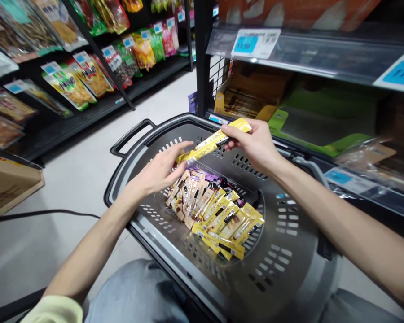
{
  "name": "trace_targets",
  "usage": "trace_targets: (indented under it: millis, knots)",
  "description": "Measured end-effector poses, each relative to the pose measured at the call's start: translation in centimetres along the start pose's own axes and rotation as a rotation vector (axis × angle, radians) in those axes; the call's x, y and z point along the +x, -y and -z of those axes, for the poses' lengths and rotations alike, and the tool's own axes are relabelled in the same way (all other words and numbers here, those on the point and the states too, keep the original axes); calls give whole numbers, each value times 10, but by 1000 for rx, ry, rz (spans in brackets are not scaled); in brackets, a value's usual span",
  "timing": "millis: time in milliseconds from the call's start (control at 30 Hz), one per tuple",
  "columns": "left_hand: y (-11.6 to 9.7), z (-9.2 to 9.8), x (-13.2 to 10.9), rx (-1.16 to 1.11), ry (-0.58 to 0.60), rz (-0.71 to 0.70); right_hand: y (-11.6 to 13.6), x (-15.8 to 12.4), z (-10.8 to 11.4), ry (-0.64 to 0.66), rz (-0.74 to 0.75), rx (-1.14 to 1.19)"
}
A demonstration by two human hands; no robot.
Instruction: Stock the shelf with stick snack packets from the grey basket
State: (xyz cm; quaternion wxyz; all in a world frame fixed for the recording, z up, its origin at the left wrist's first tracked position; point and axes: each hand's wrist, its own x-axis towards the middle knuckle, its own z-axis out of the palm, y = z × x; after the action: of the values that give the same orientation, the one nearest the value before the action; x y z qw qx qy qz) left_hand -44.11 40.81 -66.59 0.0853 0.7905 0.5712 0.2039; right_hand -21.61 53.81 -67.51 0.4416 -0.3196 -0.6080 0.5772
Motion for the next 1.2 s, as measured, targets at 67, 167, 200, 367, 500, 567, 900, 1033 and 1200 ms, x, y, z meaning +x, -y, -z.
trace_targets:
  millis: [67, 167, 200, 367, 500, 567, 900, 1033, 1200]
  knots:
    - [-2, 1, 0, -10, -5, -19, 0, 0, 0, -19, -41, 18]
    - [-3, 2, 1, 3, -10, -25, 4, 0, 0, -5, -89, 57]
    - [-3, 3, 1, 5, -4, -8, 5, -1, 0, 22, -102, 68]
    - [-6, 4, 1, -14, -10, 64, 8, -1, 2, 50, -117, 46]
    - [-7, 4, 1, -75, -29, 66, 6, 0, 3, -22, -109, -54]
    - [-8, 4, 1, -99, -54, 74, 6, -1, 3, -49, -97, -114]
    - [-2, 1, 3, -58, -206, 44, -4, 0, 11, -94, 37, -500]
    - [6, 0, 2, 48, -225, -137, -1, -3, 8, -129, 462, -726]
    - [8, -3, 0, 86, -285, -111, 4, -20, -7, 347, 817, -1023]
